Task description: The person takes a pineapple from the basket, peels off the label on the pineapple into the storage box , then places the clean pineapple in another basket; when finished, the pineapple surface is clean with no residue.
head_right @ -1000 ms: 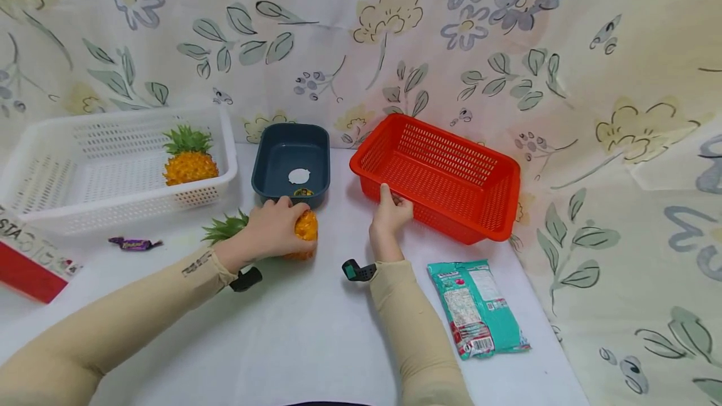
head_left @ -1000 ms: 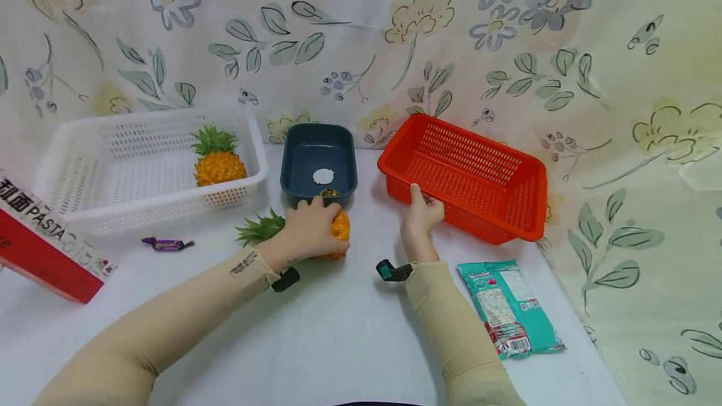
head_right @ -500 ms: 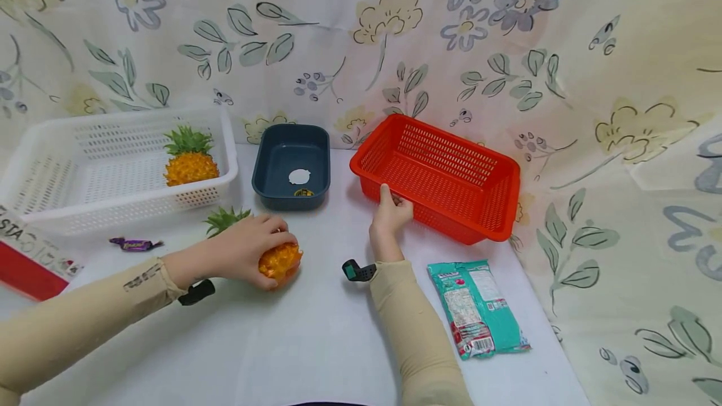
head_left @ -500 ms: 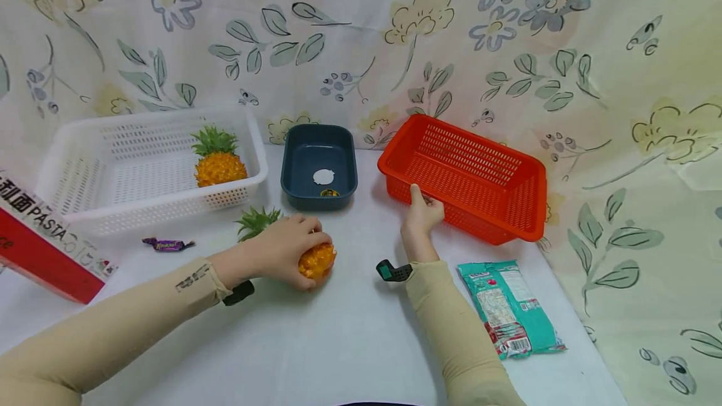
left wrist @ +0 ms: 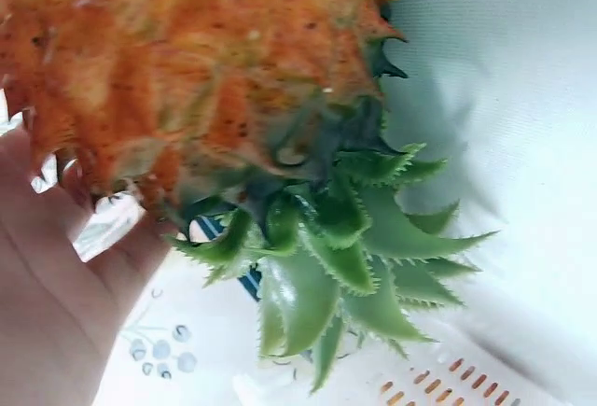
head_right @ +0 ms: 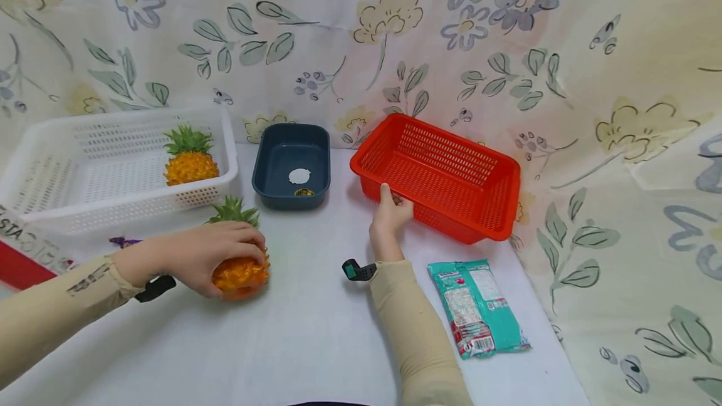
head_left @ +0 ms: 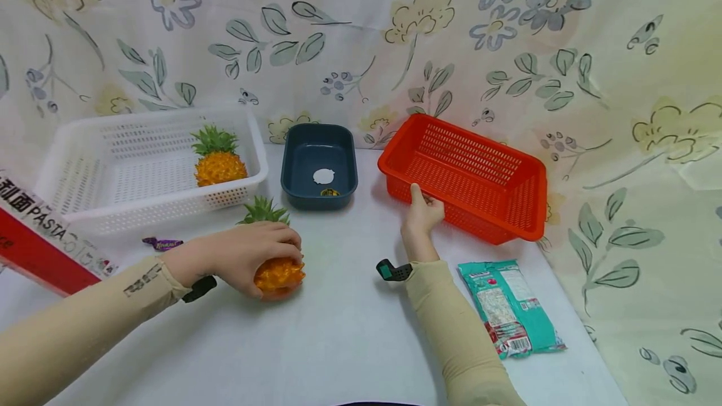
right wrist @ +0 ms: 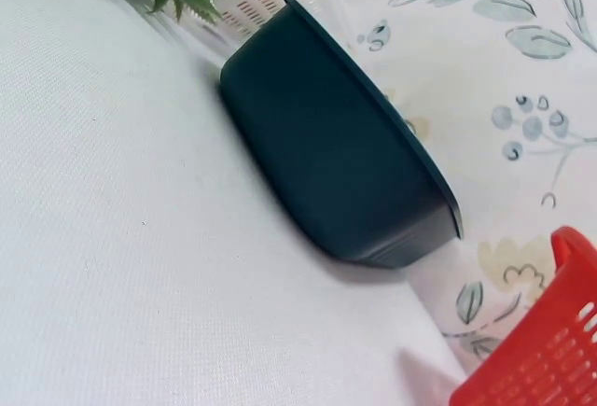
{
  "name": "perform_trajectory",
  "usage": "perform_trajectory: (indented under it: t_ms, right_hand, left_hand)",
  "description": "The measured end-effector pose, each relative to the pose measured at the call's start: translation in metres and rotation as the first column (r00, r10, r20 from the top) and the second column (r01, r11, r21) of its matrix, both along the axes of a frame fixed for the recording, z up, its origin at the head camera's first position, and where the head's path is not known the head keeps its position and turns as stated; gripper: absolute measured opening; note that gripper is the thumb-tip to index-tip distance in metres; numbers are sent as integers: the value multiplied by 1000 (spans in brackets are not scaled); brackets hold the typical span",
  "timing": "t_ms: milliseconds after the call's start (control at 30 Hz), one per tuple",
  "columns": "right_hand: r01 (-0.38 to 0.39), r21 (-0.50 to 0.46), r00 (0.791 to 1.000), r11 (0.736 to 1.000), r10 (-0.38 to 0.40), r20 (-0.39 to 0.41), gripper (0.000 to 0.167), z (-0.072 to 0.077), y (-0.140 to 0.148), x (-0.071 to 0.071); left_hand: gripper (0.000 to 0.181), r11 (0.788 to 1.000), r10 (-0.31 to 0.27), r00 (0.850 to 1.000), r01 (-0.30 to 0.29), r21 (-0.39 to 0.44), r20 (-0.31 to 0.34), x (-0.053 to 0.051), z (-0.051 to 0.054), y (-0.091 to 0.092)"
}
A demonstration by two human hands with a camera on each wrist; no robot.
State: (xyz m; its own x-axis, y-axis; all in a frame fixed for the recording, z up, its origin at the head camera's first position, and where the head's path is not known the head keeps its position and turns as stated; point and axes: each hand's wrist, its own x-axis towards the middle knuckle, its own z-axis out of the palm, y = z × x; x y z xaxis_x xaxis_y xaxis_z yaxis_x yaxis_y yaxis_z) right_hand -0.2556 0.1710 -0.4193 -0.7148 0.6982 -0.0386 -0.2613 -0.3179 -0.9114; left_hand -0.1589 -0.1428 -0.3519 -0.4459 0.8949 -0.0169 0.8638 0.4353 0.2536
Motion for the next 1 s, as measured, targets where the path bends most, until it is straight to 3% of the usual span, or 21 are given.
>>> perform_trajectory:
  t_ms: [133,200,233,300,400,467,500,567,633,867,1000]
  right_hand:
    - [2,-8,1000,1000,-2,-1,17,0,0,1]
    - [4,-10,1000,1000,-4,0,16,1,0,1]
    - [4,-10,1000,1000,-4,-1,16,1,-1,1]
    - [2,-15,1000,1000,-2,-1,16,1,-1,1]
    - [-3,-18,1000,1000,3,-6,15,1,-1,1]
    - [-2,-19,1000,1000,2,-12,16,1,-1,1]
    - [-1,-17,1000,1000,1,-15,16,1,-1,1]
    - [1,-15,1000,1000,-1,-23,16,0,-1,1]
    - [2,-11,1000,1000,-3,-24,15,1,-1,1]
    - [5,-6,1000,1000,-5,-6,15,1,-1,1]
    - [4,8,1000,1000,-4,2,15,1,-1,1]
  left_hand:
    - [60,997,76,997,-76,19,-1,3,1,3]
    - [63,983,184,983,-184,27,-16,6,1,7]
    - [66,966,257,966,-256,29,-31,7,1,9]
    - [74,907,421,906,-420,31,-44,10,2,14]
    - [92,770,638,770,-638,-4,-5,15,4,20]
    - [104,688,725,687,-723,-61,48,17,4,23]
    - [109,661,750,658,-744,-95,69,19,4,24]
    - [115,631,775,624,-760,-157,100,20,4,26]
    - [117,627,779,615,-755,-191,122,21,3,28]
    - [110,664,748,640,-717,-210,177,22,-1,32]
    - [109,675,737,648,-706,-212,192,22,-1,30]
